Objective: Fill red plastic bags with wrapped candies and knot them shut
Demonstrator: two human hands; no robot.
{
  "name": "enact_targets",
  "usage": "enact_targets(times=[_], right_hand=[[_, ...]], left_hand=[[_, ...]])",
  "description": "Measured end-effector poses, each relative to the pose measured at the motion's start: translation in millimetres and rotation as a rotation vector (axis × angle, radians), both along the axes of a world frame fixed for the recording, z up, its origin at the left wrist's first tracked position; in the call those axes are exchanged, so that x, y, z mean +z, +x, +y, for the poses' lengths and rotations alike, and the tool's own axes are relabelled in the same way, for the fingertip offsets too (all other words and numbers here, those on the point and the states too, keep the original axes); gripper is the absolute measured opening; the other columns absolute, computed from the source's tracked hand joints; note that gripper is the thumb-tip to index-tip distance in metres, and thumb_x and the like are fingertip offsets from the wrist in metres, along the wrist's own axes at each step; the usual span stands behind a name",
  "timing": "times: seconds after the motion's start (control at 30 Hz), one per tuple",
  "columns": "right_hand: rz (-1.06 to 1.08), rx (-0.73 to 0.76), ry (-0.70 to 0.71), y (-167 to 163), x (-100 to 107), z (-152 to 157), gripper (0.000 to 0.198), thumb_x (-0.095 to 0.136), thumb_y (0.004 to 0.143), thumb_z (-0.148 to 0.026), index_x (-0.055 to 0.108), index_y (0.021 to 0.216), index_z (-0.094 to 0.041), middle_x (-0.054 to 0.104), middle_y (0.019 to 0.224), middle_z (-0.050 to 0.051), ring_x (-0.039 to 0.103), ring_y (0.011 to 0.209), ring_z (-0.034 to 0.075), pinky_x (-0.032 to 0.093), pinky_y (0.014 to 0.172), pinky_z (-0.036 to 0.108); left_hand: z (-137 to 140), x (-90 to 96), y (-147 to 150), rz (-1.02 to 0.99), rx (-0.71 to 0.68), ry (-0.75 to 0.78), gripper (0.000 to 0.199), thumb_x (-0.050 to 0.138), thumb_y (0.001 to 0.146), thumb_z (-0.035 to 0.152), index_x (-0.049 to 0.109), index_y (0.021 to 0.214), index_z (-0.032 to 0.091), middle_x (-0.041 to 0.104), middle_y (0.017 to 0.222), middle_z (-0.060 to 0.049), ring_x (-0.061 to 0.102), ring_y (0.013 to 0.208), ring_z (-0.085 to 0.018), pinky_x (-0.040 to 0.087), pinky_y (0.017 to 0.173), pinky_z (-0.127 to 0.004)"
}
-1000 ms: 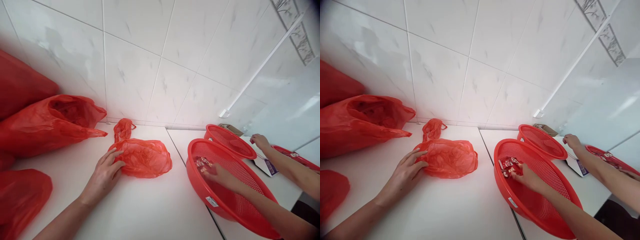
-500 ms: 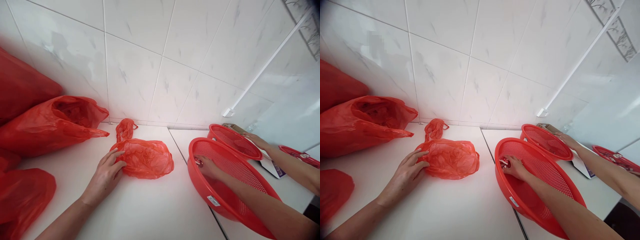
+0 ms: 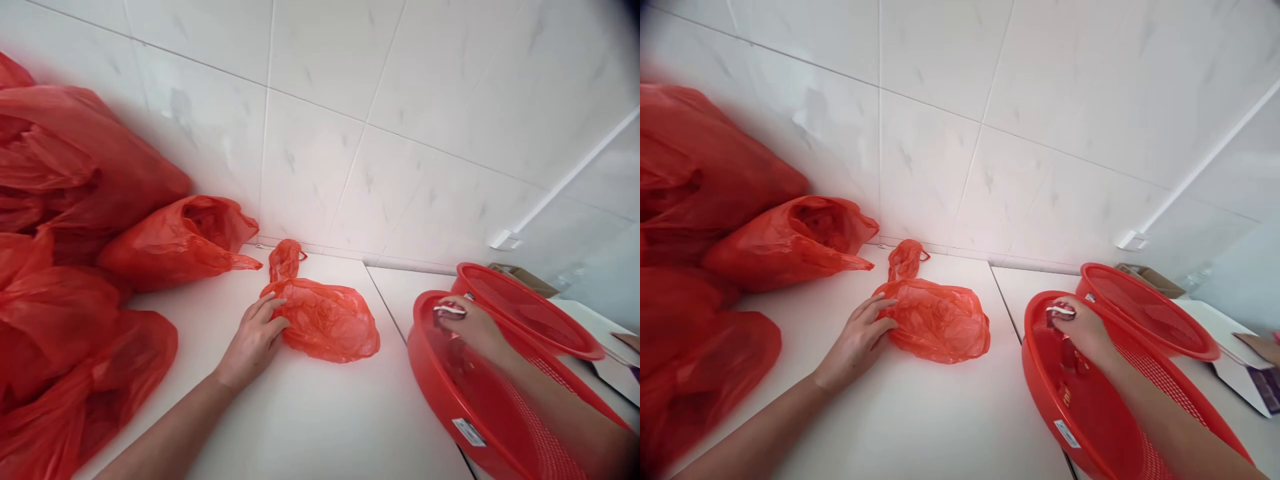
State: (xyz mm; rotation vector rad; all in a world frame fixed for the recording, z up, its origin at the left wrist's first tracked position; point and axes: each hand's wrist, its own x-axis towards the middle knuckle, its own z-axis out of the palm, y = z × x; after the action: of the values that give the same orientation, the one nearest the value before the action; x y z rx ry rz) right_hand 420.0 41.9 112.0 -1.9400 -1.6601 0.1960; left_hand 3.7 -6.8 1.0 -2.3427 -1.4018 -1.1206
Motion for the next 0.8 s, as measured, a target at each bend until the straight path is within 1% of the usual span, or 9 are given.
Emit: enact_targets(times=[0.1,0.17,0.23,0.37,0.47,0.57,0.6,0.73,0.8], right_hand=[[0.005,0.061,0.083,-24,30,7,0.032,0.064,0.066,-0.034,0.061,0.097,-0.029,0.068,0.093,0.002,0.064,0.082,0.023,0.048,0.068,0.032],[0.045,0.168,0.120,-57,44,4,0.033,0.064,0.067,-0.033,0.060,0.100,-0.031,0.066,0.096,-0.001,0.063,0.083,0.020,0.048,0.069,0.030],[0.114,0.319,0.116,-98,49,0,0.032,0.063,0.067,-0.030,0.060,0.099,-0.029,0.065,0.097,-0.001,0.063,0.079,0.018,0.048,0.067,0.028],[0.195,0.613,-0.039,-170,30,1,0.031,0.060,0.068,-0.024,0.059,0.100,-0.026,0.063,0.097,-0.001,0.062,0.075,0.015,0.048,0.065,0.026],[0.152,0.713,-0.183,-197,9,8,0.040,0.064,0.068,-0.026,0.059,0.107,-0.026,0.062,0.103,0.001,0.061,0.083,0.016,0.048,0.073,0.028],[0.126,0.720,-0.256,-198,4,12,0.068,0.073,0.064,-0.034,0.049,0.128,-0.028,0.055,0.124,0.007,0.056,0.108,0.021,0.047,0.087,0.033],[0.121,0.702,-0.253,-193,7,12,0.071,0.072,0.065,-0.037,0.047,0.131,-0.029,0.053,0.127,0.007,0.053,0.113,0.022,0.046,0.089,0.034],[0.022,0.535,-0.123,-146,36,11,0.042,0.061,0.076,-0.041,0.059,0.116,-0.026,0.060,0.120,0.006,0.056,0.111,0.021,0.044,0.092,0.034],[-0.081,0.405,-0.097,-113,48,9,0.037,0.057,0.078,-0.042,0.061,0.110,-0.025,0.063,0.114,0.006,0.059,0.104,0.022,0.045,0.087,0.034]], left_hand=[[0,0.2,3,0.000,0.004,-0.016,0.025,0.045,0.080,0.002,0.062,0.084,0.020,0.053,0.125,-0.009,0.037,0.131,-0.029,0.043,0.102,-0.048],[0,-0.2,3,-0.003,0.003,-0.021,0.026,0.045,0.079,0.001,0.062,0.084,0.020,0.052,0.126,-0.008,0.036,0.132,-0.029,0.043,0.102,-0.048],[0,-0.4,3,-0.001,0.004,-0.020,0.027,0.045,0.078,0.000,0.062,0.084,0.020,0.052,0.126,-0.008,0.035,0.132,-0.029,0.042,0.102,-0.048],[-1,0.4,1,0.017,-0.002,-0.024,0.028,0.046,0.077,-0.001,0.062,0.086,0.020,0.053,0.125,-0.009,0.035,0.132,-0.030,0.043,0.101,-0.049],[-2,1.5,1,0.021,-0.004,-0.003,0.028,0.046,0.077,-0.001,0.062,0.086,0.021,0.053,0.125,-0.009,0.035,0.132,-0.030,0.044,0.101,-0.050],[-4,2.8,2,0.015,0.003,0.007,0.028,0.047,0.076,-0.001,0.062,0.085,0.021,0.053,0.125,-0.008,0.037,0.131,-0.029,0.044,0.101,-0.049],[-4,3.4,2,0.011,0.009,0.006,0.028,0.047,0.076,-0.001,0.062,0.084,0.021,0.054,0.124,-0.008,0.037,0.130,-0.029,0.044,0.101,-0.049],[-3,5.4,4,-0.009,0.010,0.003,0.030,0.046,0.074,-0.003,0.063,0.081,0.021,0.055,0.123,-0.008,0.039,0.129,-0.028,0.044,0.101,-0.048],[-2,5.5,4,-0.019,0.000,0.008,0.031,0.046,0.074,-0.003,0.064,0.082,0.021,0.056,0.123,-0.008,0.040,0.128,-0.028,0.044,0.101,-0.048]])
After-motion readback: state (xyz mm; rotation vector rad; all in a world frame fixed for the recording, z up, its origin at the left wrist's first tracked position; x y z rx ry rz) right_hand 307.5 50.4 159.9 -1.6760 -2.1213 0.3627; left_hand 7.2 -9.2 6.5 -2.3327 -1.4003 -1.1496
